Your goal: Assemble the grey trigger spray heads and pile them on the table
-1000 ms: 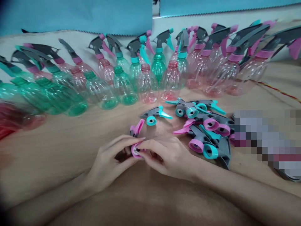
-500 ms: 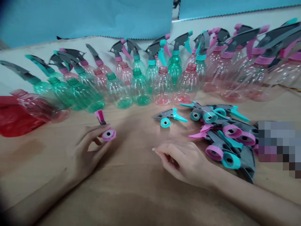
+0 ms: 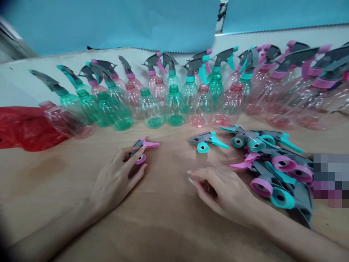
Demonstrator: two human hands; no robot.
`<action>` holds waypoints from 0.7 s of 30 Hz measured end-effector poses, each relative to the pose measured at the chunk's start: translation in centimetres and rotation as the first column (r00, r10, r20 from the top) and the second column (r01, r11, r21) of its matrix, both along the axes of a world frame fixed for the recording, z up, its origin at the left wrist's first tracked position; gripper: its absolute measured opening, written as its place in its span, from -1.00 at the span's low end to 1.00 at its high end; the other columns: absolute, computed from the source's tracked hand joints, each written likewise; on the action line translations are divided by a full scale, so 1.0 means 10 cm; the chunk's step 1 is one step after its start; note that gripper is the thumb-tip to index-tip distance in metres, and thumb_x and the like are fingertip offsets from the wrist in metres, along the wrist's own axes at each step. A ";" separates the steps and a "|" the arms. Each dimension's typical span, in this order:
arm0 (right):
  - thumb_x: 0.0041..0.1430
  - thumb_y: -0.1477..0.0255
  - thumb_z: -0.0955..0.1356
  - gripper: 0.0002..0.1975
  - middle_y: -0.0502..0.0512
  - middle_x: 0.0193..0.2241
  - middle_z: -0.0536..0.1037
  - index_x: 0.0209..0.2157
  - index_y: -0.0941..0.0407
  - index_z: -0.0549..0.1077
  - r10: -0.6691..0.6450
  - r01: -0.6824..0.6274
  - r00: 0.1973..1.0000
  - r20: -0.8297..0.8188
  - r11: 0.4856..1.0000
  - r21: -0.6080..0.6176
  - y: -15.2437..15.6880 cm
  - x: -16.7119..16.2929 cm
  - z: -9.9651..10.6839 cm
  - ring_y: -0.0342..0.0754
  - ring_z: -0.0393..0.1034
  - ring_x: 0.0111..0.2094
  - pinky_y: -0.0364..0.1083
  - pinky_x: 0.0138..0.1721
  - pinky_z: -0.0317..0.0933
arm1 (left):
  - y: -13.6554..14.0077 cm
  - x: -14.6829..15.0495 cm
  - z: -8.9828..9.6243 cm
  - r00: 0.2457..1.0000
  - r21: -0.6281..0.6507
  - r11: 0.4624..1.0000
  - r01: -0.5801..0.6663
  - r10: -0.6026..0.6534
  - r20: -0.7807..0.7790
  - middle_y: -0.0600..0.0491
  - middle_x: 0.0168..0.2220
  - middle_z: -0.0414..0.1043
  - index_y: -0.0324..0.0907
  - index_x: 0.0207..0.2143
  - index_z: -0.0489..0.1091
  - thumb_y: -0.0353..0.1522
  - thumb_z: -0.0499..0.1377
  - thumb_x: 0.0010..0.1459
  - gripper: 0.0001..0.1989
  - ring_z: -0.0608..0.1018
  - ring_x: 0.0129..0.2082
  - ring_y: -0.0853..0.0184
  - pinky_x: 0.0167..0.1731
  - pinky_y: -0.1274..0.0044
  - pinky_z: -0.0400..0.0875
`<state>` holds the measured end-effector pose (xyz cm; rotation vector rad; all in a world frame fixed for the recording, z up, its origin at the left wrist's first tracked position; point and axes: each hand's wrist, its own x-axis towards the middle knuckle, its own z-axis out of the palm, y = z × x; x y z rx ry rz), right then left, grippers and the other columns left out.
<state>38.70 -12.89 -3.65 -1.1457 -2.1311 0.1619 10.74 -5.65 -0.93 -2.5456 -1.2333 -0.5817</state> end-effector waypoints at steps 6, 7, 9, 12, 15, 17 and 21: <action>0.22 0.50 0.27 -0.83 -0.05 -0.50 0.50 -0.13 0.10 0.34 -0.048 0.044 0.996 0.075 0.998 0.052 0.01 0.00 0.03 -0.20 0.36 -0.58 -0.20 -0.58 0.15 | -0.10 0.04 -0.02 0.992 0.060 0.992 0.109 -0.112 0.052 -0.11 -0.14 0.30 -0.21 0.03 0.32 -0.40 0.10 0.21 -0.68 0.46 -0.34 0.30 -0.47 0.51 0.45; 0.22 0.49 0.26 -0.83 -0.06 -0.52 0.48 -0.13 0.11 0.34 -0.073 0.066 0.992 0.106 0.996 0.066 0.02 0.01 0.07 -0.19 0.35 -0.59 -0.19 -0.58 0.15 | -0.12 0.07 -0.02 0.984 0.043 0.985 0.166 -0.169 0.061 -0.09 -0.15 0.30 -0.21 0.00 0.32 -0.41 0.09 0.22 -0.71 0.46 -0.33 0.31 -0.45 0.52 0.45; 0.23 0.47 0.24 -0.85 -0.02 -0.51 0.47 -0.16 0.13 0.36 -0.135 0.119 0.977 0.167 0.988 0.102 0.07 0.05 0.17 -0.15 0.36 -0.55 -0.16 -0.55 0.18 | -0.16 0.16 -0.03 0.960 -0.005 0.963 0.269 -0.268 0.074 -0.07 -0.19 0.31 -0.22 -0.03 0.33 -0.43 0.07 0.24 -0.75 0.46 -0.32 0.32 -0.39 0.51 0.46; 0.24 0.41 0.22 -0.86 0.07 -0.37 0.52 -0.24 0.12 0.38 -0.238 0.217 0.941 0.241 0.970 0.112 0.16 0.16 0.34 -0.06 0.43 -0.41 -0.10 -0.45 0.24 | -0.19 0.34 -0.04 0.935 -0.104 0.931 0.349 -0.338 0.111 -0.04 -0.22 0.34 -0.22 -0.07 0.34 -0.45 0.04 0.25 -0.78 0.46 -0.28 0.30 -0.31 0.47 0.47; 0.24 0.31 0.24 -0.81 0.11 -0.32 0.53 -0.27 0.12 0.40 -0.324 0.316 0.891 0.318 0.946 0.078 0.24 0.31 0.45 0.03 0.44 -0.33 -0.03 -0.37 0.28 | -0.14 0.54 -0.07 0.926 -0.195 0.907 0.374 -0.351 0.143 -0.01 -0.23 0.37 -0.21 -0.11 0.35 -0.46 0.04 0.25 -0.82 0.46 -0.26 0.28 -0.28 0.44 0.46; 0.23 0.27 0.25 -0.76 0.15 -0.30 0.54 -0.23 0.14 0.41 -0.354 0.348 0.859 0.369 0.934 0.086 0.27 0.39 0.47 0.07 0.44 -0.30 0.02 -0.32 0.30 | -0.06 0.68 -0.09 0.928 -0.196 0.909 0.368 -0.346 0.140 -0.01 -0.23 0.38 -0.22 -0.13 0.35 -0.47 0.03 0.25 -0.83 0.45 -0.25 0.27 -0.26 0.42 0.46; 0.25 0.35 0.24 -0.76 0.17 -0.32 0.53 -0.18 0.18 0.43 -0.337 0.339 0.826 0.452 0.937 0.078 0.28 0.42 0.43 0.10 0.44 -0.29 0.05 -0.30 0.32 | 0.14 0.95 -0.14 0.936 -0.157 0.927 0.342 -0.322 0.143 -0.07 -0.14 0.35 -0.25 0.00 0.29 -0.51 0.01 0.25 -0.72 0.43 -0.17 0.23 -0.19 0.37 0.44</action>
